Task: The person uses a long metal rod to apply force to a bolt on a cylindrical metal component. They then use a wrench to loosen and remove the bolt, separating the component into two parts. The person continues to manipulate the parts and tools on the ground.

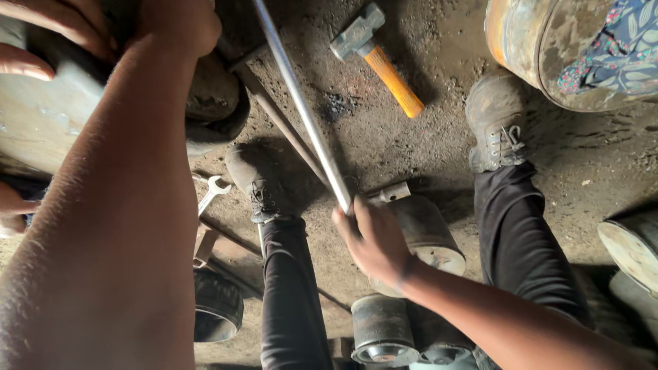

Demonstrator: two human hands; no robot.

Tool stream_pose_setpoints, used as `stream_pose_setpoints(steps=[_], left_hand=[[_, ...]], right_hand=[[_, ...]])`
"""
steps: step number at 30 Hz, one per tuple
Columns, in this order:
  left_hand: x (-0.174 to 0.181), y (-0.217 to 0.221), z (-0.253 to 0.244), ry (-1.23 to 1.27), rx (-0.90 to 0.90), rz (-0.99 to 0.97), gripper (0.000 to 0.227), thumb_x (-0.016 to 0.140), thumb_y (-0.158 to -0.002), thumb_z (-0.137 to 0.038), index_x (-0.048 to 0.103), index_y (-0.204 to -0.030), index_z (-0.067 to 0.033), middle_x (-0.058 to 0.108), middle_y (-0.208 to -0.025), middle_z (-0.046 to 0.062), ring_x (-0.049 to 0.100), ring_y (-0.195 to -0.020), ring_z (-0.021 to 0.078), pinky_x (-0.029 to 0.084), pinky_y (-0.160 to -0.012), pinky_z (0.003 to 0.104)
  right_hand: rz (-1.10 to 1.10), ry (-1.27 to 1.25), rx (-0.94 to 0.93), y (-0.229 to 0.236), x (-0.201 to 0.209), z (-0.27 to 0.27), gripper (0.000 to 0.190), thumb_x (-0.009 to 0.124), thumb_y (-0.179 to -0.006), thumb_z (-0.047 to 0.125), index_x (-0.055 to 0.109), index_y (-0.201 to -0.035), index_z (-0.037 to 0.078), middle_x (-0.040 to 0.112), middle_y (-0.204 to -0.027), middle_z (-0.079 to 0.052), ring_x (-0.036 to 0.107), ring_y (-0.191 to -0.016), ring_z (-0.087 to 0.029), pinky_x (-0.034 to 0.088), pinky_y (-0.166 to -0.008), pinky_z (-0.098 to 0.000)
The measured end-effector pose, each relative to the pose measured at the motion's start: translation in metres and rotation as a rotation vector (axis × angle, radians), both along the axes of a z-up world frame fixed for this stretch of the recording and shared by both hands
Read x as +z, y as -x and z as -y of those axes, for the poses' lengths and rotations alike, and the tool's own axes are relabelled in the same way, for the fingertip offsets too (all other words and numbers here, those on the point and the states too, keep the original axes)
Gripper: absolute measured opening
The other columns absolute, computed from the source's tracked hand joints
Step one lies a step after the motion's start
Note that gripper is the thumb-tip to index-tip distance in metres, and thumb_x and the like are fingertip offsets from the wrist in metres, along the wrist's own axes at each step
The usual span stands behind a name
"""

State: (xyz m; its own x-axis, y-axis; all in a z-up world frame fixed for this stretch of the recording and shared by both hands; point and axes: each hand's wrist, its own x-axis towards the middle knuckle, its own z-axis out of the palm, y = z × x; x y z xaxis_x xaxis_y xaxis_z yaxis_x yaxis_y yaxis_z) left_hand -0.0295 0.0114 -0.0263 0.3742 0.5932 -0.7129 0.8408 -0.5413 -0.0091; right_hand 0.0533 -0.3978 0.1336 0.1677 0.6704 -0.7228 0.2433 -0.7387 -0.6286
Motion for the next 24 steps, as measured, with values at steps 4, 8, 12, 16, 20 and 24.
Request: stream_pose_setpoints(steps=[4, 8, 12, 16, 20, 24], left_hand=[[-0.013, -0.002, 0.0, -0.115, -0.231, 0.158, 0.029, 0.07, -0.088, -0.01, 0.073, -0.115, -0.0017, 0.07, -0.113, 0.028, 0.067, -0.102, 0.0444, 0.055, -0.083, 0.051], [-0.008, 0.002, 0.004, -0.062, -0.081, 0.072, 0.027, 0.066, -0.098, -0.018, 0.07, -0.119, -0.0022, 0.068, -0.115, 0.028, 0.065, -0.104, 0.0468, 0.052, -0.083, 0.057], [0.009, -0.015, 0.006, -0.008, -0.016, -0.037, 0.028, 0.062, -0.1, -0.016, 0.068, -0.123, -0.0017, 0.067, -0.12, 0.029, 0.065, -0.108, 0.0469, 0.053, -0.088, 0.056], [0.027, -0.028, 0.017, -0.013, 0.062, -0.037, 0.03, 0.063, -0.1, -0.019, 0.066, -0.127, -0.0053, 0.065, -0.124, 0.026, 0.063, -0.112, 0.0461, 0.053, -0.089, 0.057], [0.032, -0.028, 0.018, -0.002, 0.119, 0.001, 0.032, 0.065, -0.099, -0.021, 0.065, -0.128, -0.0076, 0.065, -0.125, 0.024, 0.063, -0.112, 0.0445, 0.052, -0.088, 0.056], [-0.001, -0.015, 0.01, -0.014, -0.087, 0.099, 0.028, 0.067, -0.098, -0.019, 0.069, -0.122, -0.0032, 0.068, -0.12, 0.025, 0.066, -0.108, 0.0424, 0.053, -0.091, 0.051]], right_hand=[[0.482, -0.234, 0.173, -0.003, -0.096, -0.009, 0.029, 0.054, -0.107, 0.029, 0.058, -0.089, 0.007, 0.061, -0.069, -0.008, 0.056, -0.053, -0.023, 0.049, -0.05, -0.0407], [0.263, 0.535, 0.299, -0.004, -0.194, -0.058, 0.044, 0.048, -0.106, 0.048, 0.062, -0.091, 0.009, 0.072, -0.079, -0.009, 0.07, -0.067, -0.028, 0.055, -0.062, -0.0454], [0.339, 0.354, 0.209, -0.006, -0.214, -0.063, 0.035, 0.059, -0.096, 0.045, 0.07, -0.094, 0.013, 0.071, -0.081, -0.011, 0.068, -0.068, -0.029, 0.053, -0.058, -0.0457], [0.223, 0.276, 0.114, -0.004, -0.215, -0.015, 0.035, 0.059, -0.1, 0.044, 0.071, -0.097, 0.011, 0.07, -0.073, -0.007, 0.066, -0.059, -0.024, 0.052, -0.055, -0.0434], [0.12, 0.338, 0.133, -0.012, -0.187, -0.007, 0.035, 0.06, -0.1, 0.043, 0.07, -0.092, 0.011, 0.069, -0.067, -0.008, 0.065, -0.056, -0.024, 0.052, -0.055, -0.0424], [0.018, 0.336, 0.186, -0.028, -0.152, -0.011, 0.035, 0.061, -0.098, 0.041, 0.069, -0.084, 0.01, 0.067, -0.063, -0.007, 0.06, -0.049, -0.02, 0.049, -0.049, -0.0398]])
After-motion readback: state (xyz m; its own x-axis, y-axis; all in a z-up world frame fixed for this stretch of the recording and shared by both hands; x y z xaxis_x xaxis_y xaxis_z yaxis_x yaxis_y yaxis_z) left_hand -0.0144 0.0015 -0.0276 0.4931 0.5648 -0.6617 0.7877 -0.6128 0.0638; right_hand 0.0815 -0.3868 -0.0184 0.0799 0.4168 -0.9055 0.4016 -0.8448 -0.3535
